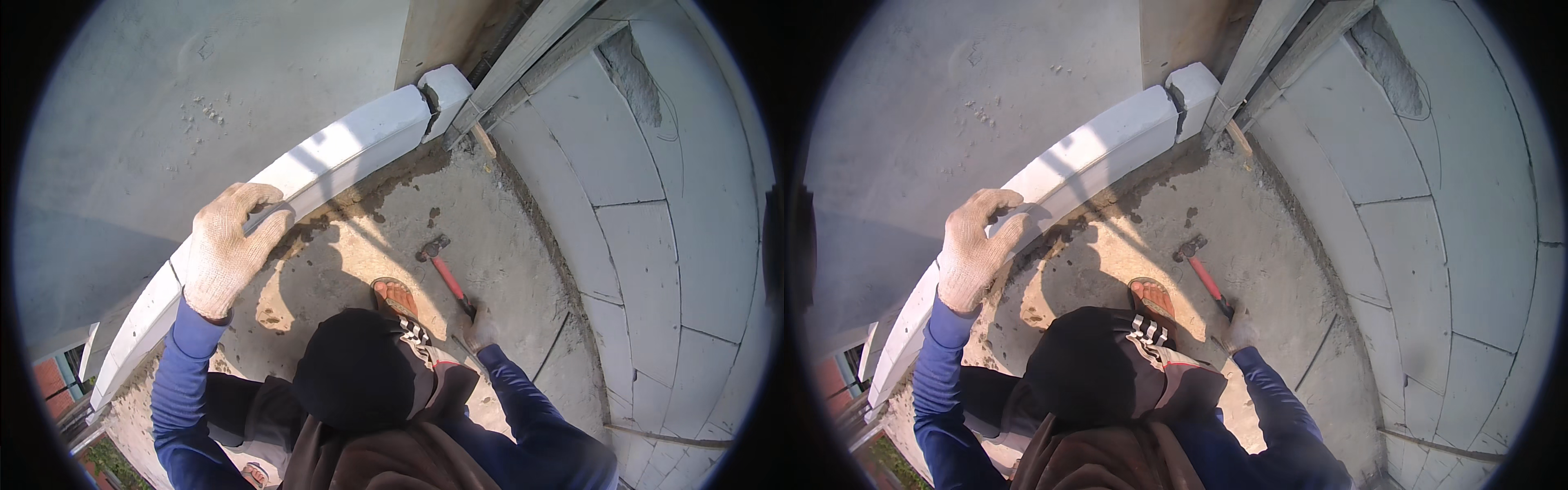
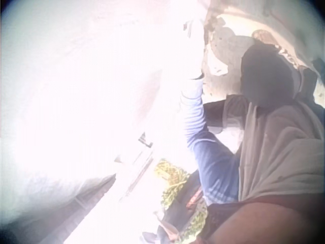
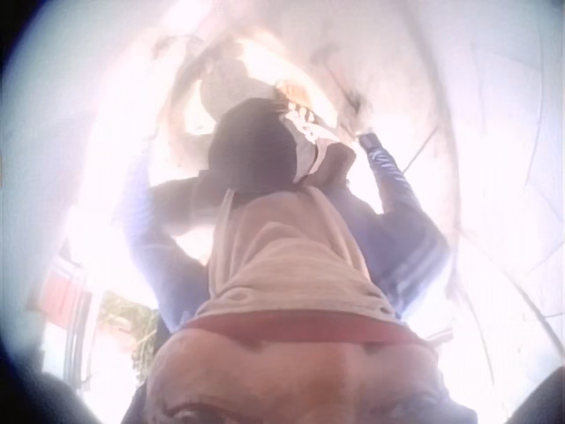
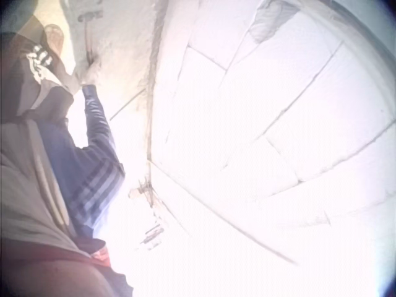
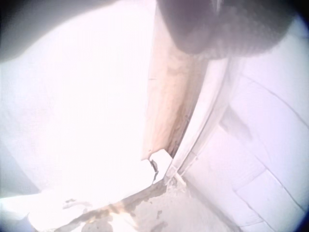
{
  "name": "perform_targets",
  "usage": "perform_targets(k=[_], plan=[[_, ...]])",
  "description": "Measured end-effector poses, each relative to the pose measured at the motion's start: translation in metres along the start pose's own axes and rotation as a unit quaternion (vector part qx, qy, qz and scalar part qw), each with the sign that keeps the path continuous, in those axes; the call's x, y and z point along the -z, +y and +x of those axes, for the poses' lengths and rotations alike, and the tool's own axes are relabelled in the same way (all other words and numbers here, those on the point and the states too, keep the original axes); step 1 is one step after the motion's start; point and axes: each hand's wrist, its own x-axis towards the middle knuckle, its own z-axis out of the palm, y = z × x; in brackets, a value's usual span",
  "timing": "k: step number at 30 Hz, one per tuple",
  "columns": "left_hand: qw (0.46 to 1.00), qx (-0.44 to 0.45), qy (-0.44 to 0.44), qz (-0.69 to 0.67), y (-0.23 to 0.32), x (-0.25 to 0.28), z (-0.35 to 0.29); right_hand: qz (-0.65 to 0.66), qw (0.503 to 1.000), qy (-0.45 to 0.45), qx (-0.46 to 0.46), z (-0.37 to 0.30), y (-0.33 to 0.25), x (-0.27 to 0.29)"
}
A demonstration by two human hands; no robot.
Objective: The person scoops mortar from a bucket using a trowel and spreads it onto a white rectangular tile. They then place the tile onto a prepared bed of mortar along a curved wall, using a hammer to tap it into position and a string line to ensure alignment.
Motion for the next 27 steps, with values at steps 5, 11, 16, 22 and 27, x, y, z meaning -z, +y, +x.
perform_targets(k=[5, 11, 16, 22, 27], plan=[[0.984, -0.133, 0.070, 0.098, 0.027, -0.107, 0.108, 0.200, 0.978, -0.049, 0.024, -0.023, -0.021, 0.051], [0.981, -0.123, 0.091, 0.123, 0.066, -0.176, 0.186, 0.380, 0.916, -0.072, 0.110, -0.012, -0.097, 0.166], [0.973, -0.118, 0.088, 0.176, 0.083, -0.196, 0.196, 0.195, 0.937, 0.129, 0.258, 0.028, -0.159, 0.238], [0.973, -0.123, 0.073, 0.183, 0.083, -0.213, 0.209, 0.168, 0.923, 0.196, 0.286, 0.061, -0.196, 0.261], [0.971, -0.127, 0.090, 0.184, 0.072, -0.224, 0.212, 0.131, 0.918, 0.237, 0.288, 0.076, -0.204, 0.262]])
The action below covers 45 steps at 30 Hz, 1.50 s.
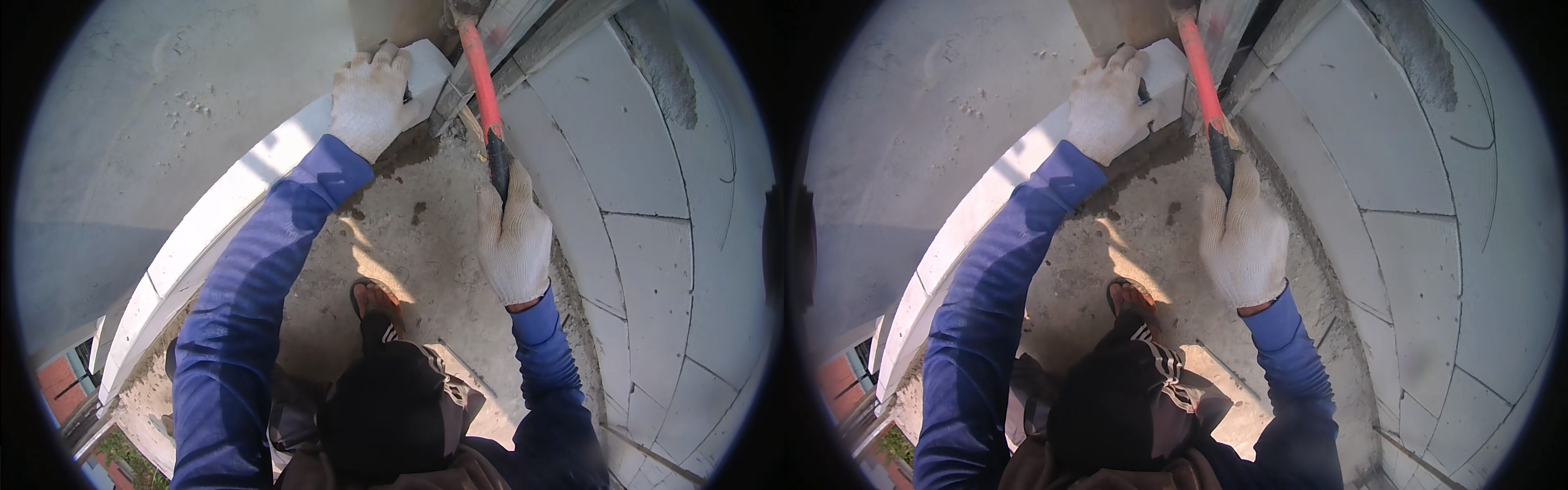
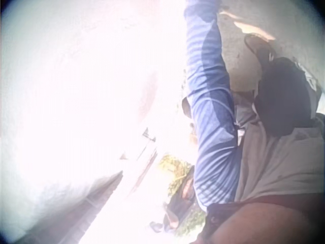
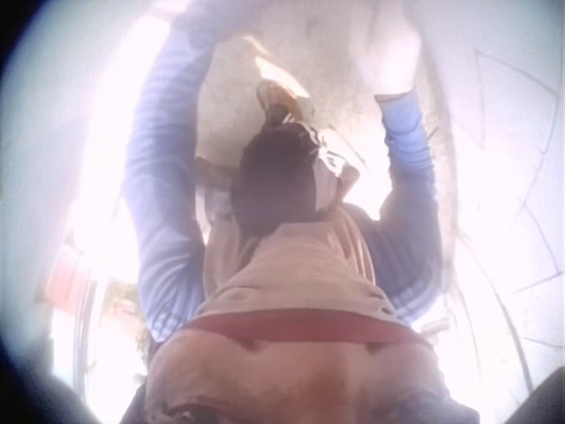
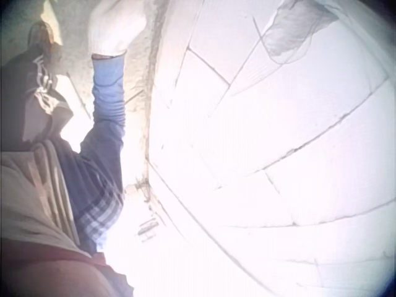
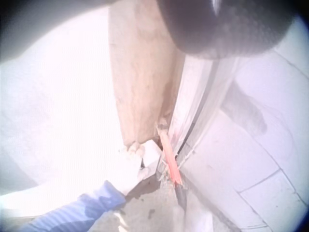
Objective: The person scoops mortar from a bucket using a trowel and spreads it onto a white rectangular tile. They then place the tile onto a prepared bed of mortar along a curved wall, using a hammer to tap it into position and a string line to ensure alignment.
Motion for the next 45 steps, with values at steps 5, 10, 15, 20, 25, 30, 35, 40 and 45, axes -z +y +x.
perform_targets(k=[5, 10, 15, 20, 25, 30, 35, 40, 45], plan=[[0.999, -0.003, 0.011, -0.039, -0.003, -0.007, 0.002, -0.037, 0.998, -0.049, 0.036, 0.010, 0.011, 0.004], [0.999, 0.005, -0.017, -0.051, -0.003, -0.003, 0.001, -0.013, 0.999, -0.044, 0.004, 0.004, 0.006, 0.010], [0.998, 0.031, -0.012, -0.052, 0.001, -0.004, 0.001, 0.007, 0.997, -0.074, 0.012, 0.010, 0.004, 0.013], [0.998, 0.031, -0.001, -0.046, 0.000, -0.007, -0.001, 0.035, 0.999, -0.023, 0.031, 0.002, 0.008, 0.010], [0.999, 0.024, 0.000, -0.030, -0.002, -0.009, -0.001, -0.036, 0.997, -0.035, 0.064, -0.001, 0.011, 0.005], [0.999, 0.028, -0.012, -0.030, -0.002, -0.008, -0.005, 0.011, 0.999, -0.050, -0.001, 0.004, 0.005, 0.009], [0.999, 0.029, 0.006, -0.024, 0.000, -0.007, -0.005, -0.020, 0.996, -0.081, 0.029, 0.013, 0.001, 0.012], [0.999, 0.029, -0.004, -0.025, -0.001, -0.008, -0.005, -0.017, 0.999, -0.049, 0.012, 0.015, 0.000, 0.011], [1.000, 0.026, 0.012, -0.011, -0.002, -0.010, -0.006, -0.021, 0.997, -0.075, -0.016, 0.019, 0.005, 0.013]])
